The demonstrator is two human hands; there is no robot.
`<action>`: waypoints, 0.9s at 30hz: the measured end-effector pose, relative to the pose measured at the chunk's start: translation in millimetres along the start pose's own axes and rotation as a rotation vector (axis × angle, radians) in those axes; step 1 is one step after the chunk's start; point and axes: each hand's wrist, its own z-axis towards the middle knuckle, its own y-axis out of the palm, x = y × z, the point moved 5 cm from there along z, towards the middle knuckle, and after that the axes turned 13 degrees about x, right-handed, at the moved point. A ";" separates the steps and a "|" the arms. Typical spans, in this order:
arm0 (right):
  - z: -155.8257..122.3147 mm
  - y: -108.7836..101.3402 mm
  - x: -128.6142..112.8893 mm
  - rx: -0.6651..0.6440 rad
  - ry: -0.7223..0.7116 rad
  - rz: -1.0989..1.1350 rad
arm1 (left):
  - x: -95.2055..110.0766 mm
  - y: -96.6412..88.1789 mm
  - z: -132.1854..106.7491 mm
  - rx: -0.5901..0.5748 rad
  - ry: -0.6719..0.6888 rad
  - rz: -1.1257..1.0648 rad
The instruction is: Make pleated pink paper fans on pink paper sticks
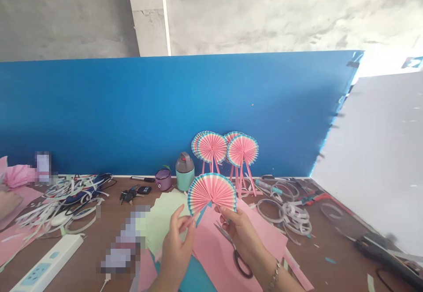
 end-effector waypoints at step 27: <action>-14.8 12.3 -7.5 -0.165 -0.086 -0.372 | 2.3 11.2 -11.3 -0.239 -0.532 -0.367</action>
